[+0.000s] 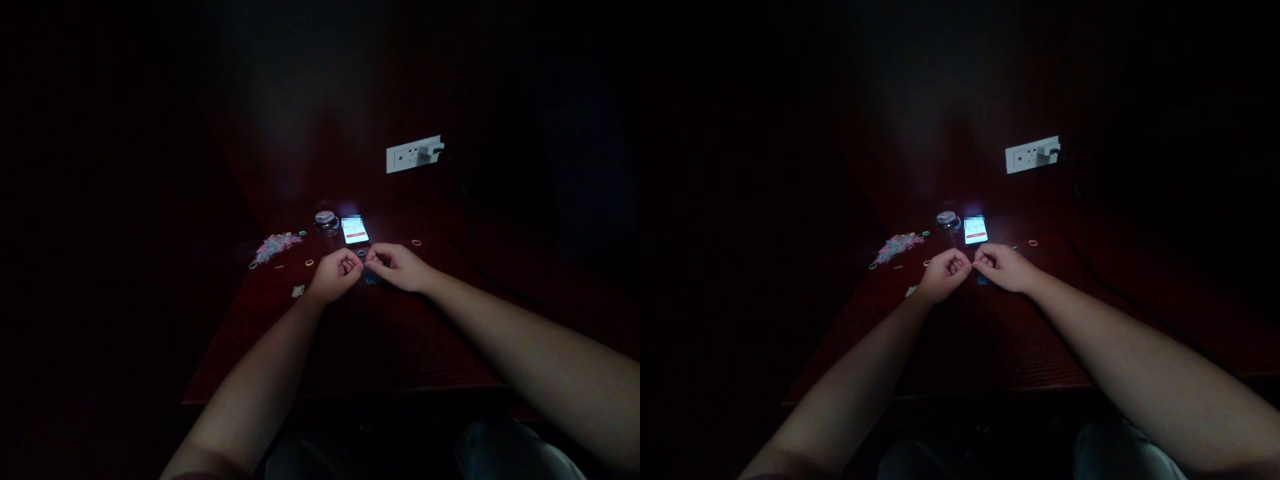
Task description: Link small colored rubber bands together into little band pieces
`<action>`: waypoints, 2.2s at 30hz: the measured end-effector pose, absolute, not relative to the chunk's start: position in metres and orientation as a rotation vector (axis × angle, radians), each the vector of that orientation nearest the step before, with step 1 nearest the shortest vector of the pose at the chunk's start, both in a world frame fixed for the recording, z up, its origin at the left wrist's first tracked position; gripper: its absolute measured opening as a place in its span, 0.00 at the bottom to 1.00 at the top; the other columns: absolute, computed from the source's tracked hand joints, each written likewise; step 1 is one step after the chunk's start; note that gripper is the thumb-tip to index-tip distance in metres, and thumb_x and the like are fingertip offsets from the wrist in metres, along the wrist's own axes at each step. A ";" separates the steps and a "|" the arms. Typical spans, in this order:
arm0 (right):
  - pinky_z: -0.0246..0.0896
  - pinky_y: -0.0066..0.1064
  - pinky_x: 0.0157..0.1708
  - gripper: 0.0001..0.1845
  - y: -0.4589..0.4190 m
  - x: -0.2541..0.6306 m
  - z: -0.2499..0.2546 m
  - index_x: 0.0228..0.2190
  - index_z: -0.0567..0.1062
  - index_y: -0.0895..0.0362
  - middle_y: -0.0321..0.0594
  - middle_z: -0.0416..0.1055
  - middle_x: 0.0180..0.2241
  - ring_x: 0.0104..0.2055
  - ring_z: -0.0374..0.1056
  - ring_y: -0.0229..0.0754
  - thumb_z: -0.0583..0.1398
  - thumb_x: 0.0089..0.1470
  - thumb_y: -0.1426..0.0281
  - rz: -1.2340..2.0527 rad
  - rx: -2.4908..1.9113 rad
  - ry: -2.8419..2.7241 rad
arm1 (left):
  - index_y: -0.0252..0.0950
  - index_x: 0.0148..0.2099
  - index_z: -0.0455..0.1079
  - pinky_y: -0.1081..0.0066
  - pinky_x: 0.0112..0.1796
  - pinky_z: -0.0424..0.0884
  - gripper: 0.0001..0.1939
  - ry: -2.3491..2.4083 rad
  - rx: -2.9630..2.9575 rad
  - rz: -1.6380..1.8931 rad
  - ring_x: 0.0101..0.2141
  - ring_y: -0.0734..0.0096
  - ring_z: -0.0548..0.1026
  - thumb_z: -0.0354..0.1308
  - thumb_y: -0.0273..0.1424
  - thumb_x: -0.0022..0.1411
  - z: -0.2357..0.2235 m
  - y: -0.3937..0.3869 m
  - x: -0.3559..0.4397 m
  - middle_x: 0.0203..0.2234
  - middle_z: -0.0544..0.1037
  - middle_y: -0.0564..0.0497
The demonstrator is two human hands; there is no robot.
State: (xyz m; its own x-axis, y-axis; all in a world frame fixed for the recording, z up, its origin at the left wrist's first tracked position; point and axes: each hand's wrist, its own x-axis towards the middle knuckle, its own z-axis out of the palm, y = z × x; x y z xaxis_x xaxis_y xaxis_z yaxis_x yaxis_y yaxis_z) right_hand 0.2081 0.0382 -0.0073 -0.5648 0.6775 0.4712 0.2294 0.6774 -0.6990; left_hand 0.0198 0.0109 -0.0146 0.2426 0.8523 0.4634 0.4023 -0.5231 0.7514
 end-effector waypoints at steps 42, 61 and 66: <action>0.55 0.26 0.24 0.09 0.038 0.209 -0.008 0.32 0.72 0.58 0.34 0.64 0.22 0.24 0.58 0.35 0.60 0.51 0.65 0.752 -0.683 -2.040 | 0.32 0.31 0.68 0.78 0.24 0.59 0.06 1.191 2.024 1.266 0.22 0.80 0.62 0.57 0.31 0.56 -0.015 0.012 0.019 0.21 0.68 0.55; 0.52 0.27 0.23 0.07 0.054 0.211 -0.014 0.26 0.69 0.57 0.33 0.61 0.21 0.23 0.55 0.34 0.60 0.49 0.66 0.745 -0.688 -1.968 | 0.34 0.33 0.68 0.76 0.30 0.65 0.07 1.577 1.958 1.555 0.27 0.77 0.68 0.54 0.33 0.58 -0.008 -0.009 -0.029 0.26 0.72 0.53; 0.52 0.27 0.22 0.08 0.053 0.209 -0.015 0.26 0.69 0.57 0.34 0.60 0.21 0.22 0.55 0.34 0.59 0.49 0.65 0.782 -0.686 -1.993 | 0.34 0.33 0.69 0.75 0.32 0.66 0.06 1.944 1.846 1.444 0.26 0.76 0.69 0.54 0.31 0.56 -0.021 -0.046 -0.082 0.24 0.73 0.52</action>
